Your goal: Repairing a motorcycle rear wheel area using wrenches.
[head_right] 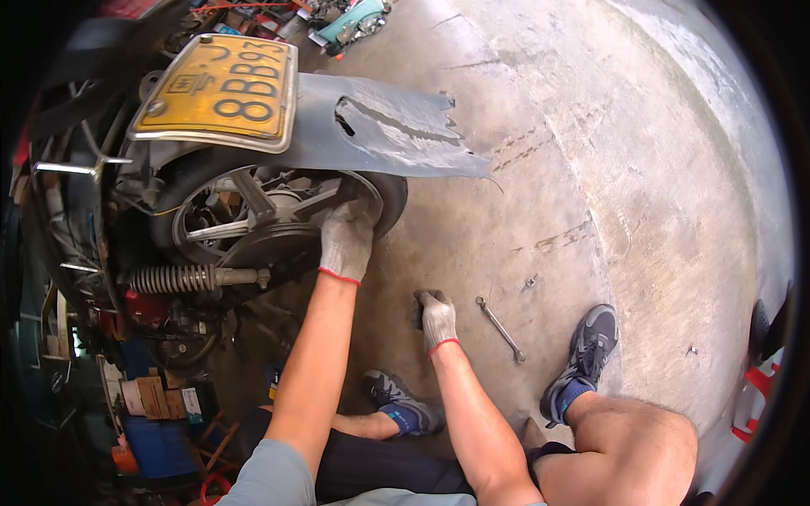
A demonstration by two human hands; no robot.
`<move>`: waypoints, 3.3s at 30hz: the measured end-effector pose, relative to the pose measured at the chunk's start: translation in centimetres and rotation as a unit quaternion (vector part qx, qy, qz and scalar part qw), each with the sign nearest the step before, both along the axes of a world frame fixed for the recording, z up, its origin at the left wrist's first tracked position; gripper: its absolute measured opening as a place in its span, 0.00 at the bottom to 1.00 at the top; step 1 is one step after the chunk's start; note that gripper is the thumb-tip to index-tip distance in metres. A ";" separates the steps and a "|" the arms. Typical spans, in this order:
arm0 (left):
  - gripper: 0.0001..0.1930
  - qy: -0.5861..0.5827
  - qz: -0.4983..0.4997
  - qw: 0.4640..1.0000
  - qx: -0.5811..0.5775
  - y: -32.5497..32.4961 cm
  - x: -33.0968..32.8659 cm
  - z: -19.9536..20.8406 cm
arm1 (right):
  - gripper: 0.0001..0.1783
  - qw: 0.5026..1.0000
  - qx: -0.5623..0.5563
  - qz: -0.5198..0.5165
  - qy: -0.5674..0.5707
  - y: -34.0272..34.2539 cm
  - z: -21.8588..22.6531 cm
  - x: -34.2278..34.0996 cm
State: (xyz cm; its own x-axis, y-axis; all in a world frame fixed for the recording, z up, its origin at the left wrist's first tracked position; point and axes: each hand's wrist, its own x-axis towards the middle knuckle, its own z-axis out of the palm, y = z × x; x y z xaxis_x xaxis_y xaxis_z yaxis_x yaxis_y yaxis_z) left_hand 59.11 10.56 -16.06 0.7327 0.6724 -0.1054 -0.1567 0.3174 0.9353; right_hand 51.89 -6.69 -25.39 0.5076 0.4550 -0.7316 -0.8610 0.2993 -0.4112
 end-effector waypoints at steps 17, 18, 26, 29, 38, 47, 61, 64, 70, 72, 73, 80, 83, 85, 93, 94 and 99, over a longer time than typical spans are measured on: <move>0.22 -0.053 -0.049 0.995 0.071 -2.3 -1.3 8.5 | 0.10 1.000 0.000 -0.003 0.019 0.9 -0.5 0.0; 0.21 -0.031 -0.040 0.997 0.055 -2.2 -1.3 7.9 | 0.11 1.000 -0.008 0.003 0.023 0.8 -0.6 0.0; 0.19 0.259 -0.223 0.827 0.446 -4.4 -4.4 6.0 | 0.10 0.999 0.018 -0.018 0.035 0.5 -2.7 0.5; 0.21 0.331 -0.318 0.731 0.505 -3.6 -7.7 8.4 | 0.09 0.996 0.052 -0.027 0.060 0.8 -3.0 0.5; 0.24 0.558 -0.359 0.526 0.532 2.8 -25.6 14.5 | 0.11 0.996 0.076 0.018 0.037 2.2 -1.1 0.5; 0.20 0.776 -0.133 0.450 0.421 11.3 -43.8 13.4 | 0.15 0.989 0.038 0.089 -0.110 2.6 2.7 2.9; 0.24 0.746 0.058 0.534 0.394 28.8 -44.3 7.0 | 0.44 0.596 -0.384 0.222 -0.669 5.7 12.8 14.3; 0.21 0.748 0.066 0.547 0.371 28.7 -43.2 5.6 | 0.49 0.551 -0.425 0.250 -0.674 6.5 13.8 17.4; 0.16 0.731 0.142 0.554 0.372 29.1 -42.9 4.3 | 0.36 0.830 -0.222 0.251 -0.446 8.0 11.3 18.0; 0.16 0.746 0.091 0.522 0.405 29.4 -43.1 3.8 | 0.29 0.865 -0.164 0.262 -0.394 8.4 9.3 17.7; 0.16 0.751 0.063 0.504 0.422 29.5 -43.1 3.6 | 0.28 0.874 -0.159 0.265 -0.374 8.6 8.2 17.8; 0.16 0.738 0.186 0.566 0.317 28.5 -41.9 4.2 | 0.10 0.873 -0.056 0.244 -0.418 10.3 3.8 21.9; 0.15 0.734 0.190 0.572 0.311 28.0 -41.7 4.7 | 0.08 0.833 -0.133 0.193 -0.501 9.8 4.7 21.2; 0.15 0.731 0.195 0.570 0.319 27.7 -41.8 4.8 | 0.11 0.836 -0.106 0.189 -0.505 9.4 6.0 20.2; 0.14 0.713 0.236 0.563 0.345 27.2 -42.5 5.6 | 0.22 0.858 -0.158 0.254 -0.418 10.0 7.4 19.3; 0.14 0.713 0.233 0.560 0.353 27.2 -42.7 5.5 | 0.22 0.867 -0.158 0.251 -0.401 9.9 6.8 19.5; 0.14 0.711 0.226 0.544 0.383 27.2 -42.7 4.3 | 0.19 0.850 -0.093 0.308 -0.417 10.0 3.6 20.6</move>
State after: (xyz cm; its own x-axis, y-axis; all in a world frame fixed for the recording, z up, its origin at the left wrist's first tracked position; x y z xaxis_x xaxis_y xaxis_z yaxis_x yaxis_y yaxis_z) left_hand 16.37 37.76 -11.73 0.0176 0.9959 0.0883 0.9988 -0.0215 0.0435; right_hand 72.51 3.30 -21.76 0.5922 0.7380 -0.3235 -0.2175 -0.2402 -0.9460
